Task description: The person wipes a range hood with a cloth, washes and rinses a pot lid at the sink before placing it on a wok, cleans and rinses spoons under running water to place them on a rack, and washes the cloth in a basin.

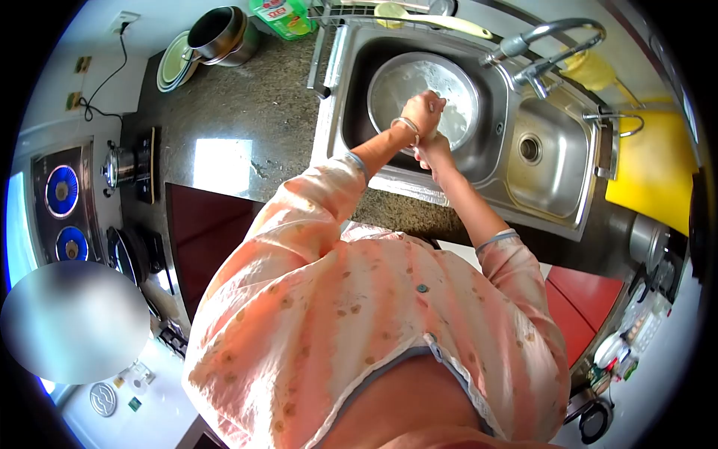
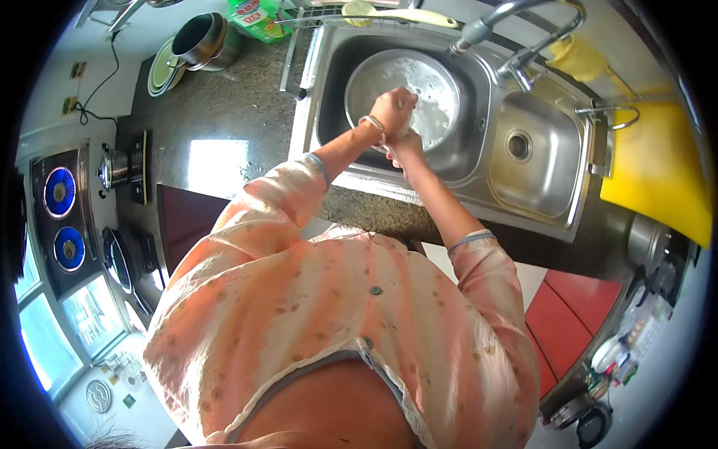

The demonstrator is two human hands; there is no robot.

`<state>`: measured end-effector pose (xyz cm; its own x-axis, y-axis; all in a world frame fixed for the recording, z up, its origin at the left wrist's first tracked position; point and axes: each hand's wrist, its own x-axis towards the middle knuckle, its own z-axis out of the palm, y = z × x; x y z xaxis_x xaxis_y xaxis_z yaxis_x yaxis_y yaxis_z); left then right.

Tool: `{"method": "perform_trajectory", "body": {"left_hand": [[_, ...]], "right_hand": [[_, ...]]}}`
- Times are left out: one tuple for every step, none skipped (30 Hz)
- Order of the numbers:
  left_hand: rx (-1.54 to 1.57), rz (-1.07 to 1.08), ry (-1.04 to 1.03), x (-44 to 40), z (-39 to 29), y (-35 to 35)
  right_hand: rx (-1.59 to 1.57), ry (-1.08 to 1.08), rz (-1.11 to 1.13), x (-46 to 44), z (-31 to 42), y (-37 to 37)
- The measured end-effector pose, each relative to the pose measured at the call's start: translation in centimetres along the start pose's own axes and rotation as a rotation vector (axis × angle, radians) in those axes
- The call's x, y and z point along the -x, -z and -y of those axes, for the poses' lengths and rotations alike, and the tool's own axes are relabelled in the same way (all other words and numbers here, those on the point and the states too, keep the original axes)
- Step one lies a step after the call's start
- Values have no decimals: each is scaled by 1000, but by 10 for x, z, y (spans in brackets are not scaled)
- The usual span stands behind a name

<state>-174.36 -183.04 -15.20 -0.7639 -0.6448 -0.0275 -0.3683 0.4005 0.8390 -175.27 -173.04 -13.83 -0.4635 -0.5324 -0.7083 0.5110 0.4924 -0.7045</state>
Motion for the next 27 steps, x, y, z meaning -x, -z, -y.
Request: {"method": "perform_trajectory", "body": {"left_hand": [[13, -55, 31, 0, 2, -4], [44, -66, 106, -2, 2, -5], [78, -80, 183, -4, 2, -6], [139, -94, 259, -7, 7, -11], [203, -113, 336, -10, 8, -11], [223, -149, 404, -10, 9, -12], [266, -207, 444, -8, 4, -11], [223, -238, 428, -11, 12, -14], [265, -260, 461, -10, 13, -13], [283, -289, 528, -11, 20, -19], [343, -296, 582, -10, 24, -23], [452, -255, 667, -3, 8, -9], [490, -294, 694, -5, 17, -17], [622, -262, 783, -4, 13, -12], [721, -192, 844, 0, 8, -3], [801, -155, 978, -4, 11, -3], [991, -162, 1209, -5, -3, 4], [692, -41, 1039, -8, 15, -8], [394, 77, 867, -9, 34, -16], [395, 62, 872, 0, 17, 7], [236, 315, 688, 9, -7, 36], [155, 436, 598, 12, -11, 43], [79, 544, 496, 14, -15, 49], [561, 315, 702, 16, 0, 37], [1042, 57, 878, 21, 7, 29], [1115, 101, 851, 27, -3, 29], [1140, 95, 775, 31, 1, 13]], "right_hand": [[40, 35, -35, 0, 1, -1], [46, 45, -23, -7, -5, -1], [84, 175, -82, -16, -14, -1], [120, 306, -136, -22, -19, -1], [130, 316, -113, -22, -17, -2], [220, 347, -135, -18, -16, -1], [317, 387, -147, -15, -14, 0], [404, 423, -177, -23, -20, 2], [486, 465, -205, -33, -30, 4], [516, 442, -180, -34, -31, 6], [544, 414, -161, -33, -33, 8], [603, 438, -185, -32, -35, 8], [659, 461, -216, -32, -37, 9], [721, 410, -231, -30, -37, 8], [781, 360, -249, -29, -37, 8], [783, 382, -223, -38, -45, 14], [755, 364, -137, -38, -42, 20], [725, 342, -52, -38, -38, 26], [673, 277, 71, -32, -26, 32], [610, 405, 116, -37, -25, 40], [544, 532, 159, -41, -23, 50], [423, 386, 186, -32, -7, 62], [267, 394, 197, -33, -3, 71], [46, 333, 141, -35, -1, 77], [-172, 264, 83, -30, 5, 78], [-311, 170, 91, -25, 13, 75], [-449, 75, 99, -21, 19, 71]]}}
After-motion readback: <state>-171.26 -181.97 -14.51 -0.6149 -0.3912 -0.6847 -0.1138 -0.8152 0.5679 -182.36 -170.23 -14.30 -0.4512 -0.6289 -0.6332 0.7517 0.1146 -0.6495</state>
